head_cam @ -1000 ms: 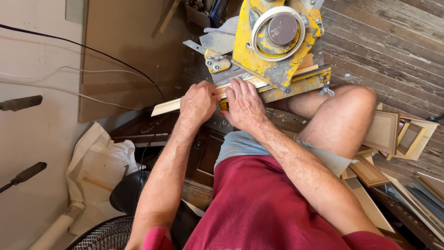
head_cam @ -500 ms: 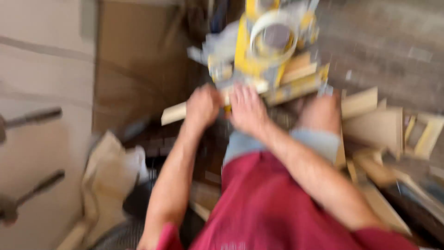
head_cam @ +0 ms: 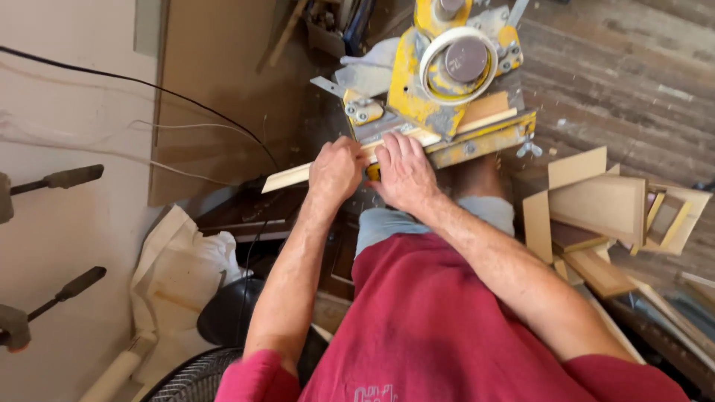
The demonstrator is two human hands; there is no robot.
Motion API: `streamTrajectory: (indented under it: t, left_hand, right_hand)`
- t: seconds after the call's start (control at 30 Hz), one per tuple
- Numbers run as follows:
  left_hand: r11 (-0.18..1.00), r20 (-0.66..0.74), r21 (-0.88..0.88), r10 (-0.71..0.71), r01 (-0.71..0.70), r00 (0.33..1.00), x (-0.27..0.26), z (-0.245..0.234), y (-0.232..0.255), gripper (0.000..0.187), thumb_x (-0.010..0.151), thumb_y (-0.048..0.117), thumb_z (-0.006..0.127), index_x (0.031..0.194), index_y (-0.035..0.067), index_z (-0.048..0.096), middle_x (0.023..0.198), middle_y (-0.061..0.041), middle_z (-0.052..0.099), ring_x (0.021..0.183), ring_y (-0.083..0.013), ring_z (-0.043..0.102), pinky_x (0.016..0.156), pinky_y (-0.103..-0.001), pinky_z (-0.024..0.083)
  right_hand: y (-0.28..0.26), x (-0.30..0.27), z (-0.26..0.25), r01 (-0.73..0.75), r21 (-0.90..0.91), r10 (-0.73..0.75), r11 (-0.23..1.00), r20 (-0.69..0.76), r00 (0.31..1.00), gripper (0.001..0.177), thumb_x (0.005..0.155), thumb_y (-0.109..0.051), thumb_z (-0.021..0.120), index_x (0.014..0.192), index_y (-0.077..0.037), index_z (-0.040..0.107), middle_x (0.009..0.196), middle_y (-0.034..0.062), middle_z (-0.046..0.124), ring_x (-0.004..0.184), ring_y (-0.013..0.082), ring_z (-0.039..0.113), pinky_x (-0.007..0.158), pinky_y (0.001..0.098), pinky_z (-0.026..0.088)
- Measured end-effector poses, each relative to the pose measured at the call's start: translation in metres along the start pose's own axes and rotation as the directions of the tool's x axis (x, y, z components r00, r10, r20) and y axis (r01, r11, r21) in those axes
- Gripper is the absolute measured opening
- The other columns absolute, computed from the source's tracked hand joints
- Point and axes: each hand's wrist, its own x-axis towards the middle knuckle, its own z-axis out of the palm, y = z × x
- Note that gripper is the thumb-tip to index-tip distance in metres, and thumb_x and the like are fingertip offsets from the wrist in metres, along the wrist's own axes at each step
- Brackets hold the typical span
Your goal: Processing wooden strips through a planer and then sorting them on a workbench.
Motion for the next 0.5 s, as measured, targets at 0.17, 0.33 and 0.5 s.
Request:
streamTrajectory:
  t: [0.17, 0.33, 0.5]
  left_hand:
    - [0.999, 0.016, -0.044, -0.011, 0.012, 1.000, 0.003, 0.006, -0.006, 0.017, 0.092, 0.036, 0.068, 0.101, 0.023, 0.075, 0.110, 0.002, 0.066, 0.107, -0.0266, 0.064, 0.093, -0.043, 0.061]
    - [0.997, 0.115, -0.072, 0.016, -0.007, 0.993, 0.004, 0.002, -0.009, 0.019, 0.094, 0.034, 0.071, 0.105, 0.020, 0.076, 0.124, 0.004, 0.062, 0.116, -0.0275, 0.061, 0.098, -0.044, 0.059]
    - [0.989, 0.183, -0.143, 0.004, 0.023, 0.983, -0.009, -0.025, -0.002, 0.020, 0.095, 0.028, 0.072, 0.110, 0.016, 0.075, 0.134, 0.000, 0.057, 0.126, -0.0305, 0.057, 0.104, -0.049, 0.056]
  right_hand:
    - [-0.006, -0.001, -0.004, 0.005, 0.002, -0.005, 1.000, 0.001, 1.000, 0.080, 0.064, -0.049, 0.089, 0.117, 0.000, 0.054, 0.123, 0.0253, 0.055, 0.124, 0.0421, 0.055, 0.105, 0.0523, 0.042]
    - [-0.009, -0.004, -0.005, -0.027, 0.030, 0.025, 0.999, 0.040, 0.999, 0.077, 0.066, -0.050, 0.088, 0.115, -0.001, 0.054, 0.125, 0.0240, 0.054, 0.128, 0.0413, 0.052, 0.107, 0.0518, 0.040]
    - [-0.026, 0.012, -0.046, -0.101, 0.057, 0.090, 0.993, 0.177, 0.980, 0.060, 0.082, -0.051, 0.083, 0.113, -0.005, 0.060, 0.126, 0.0189, 0.054, 0.135, 0.0343, 0.049, 0.108, 0.0478, 0.039]
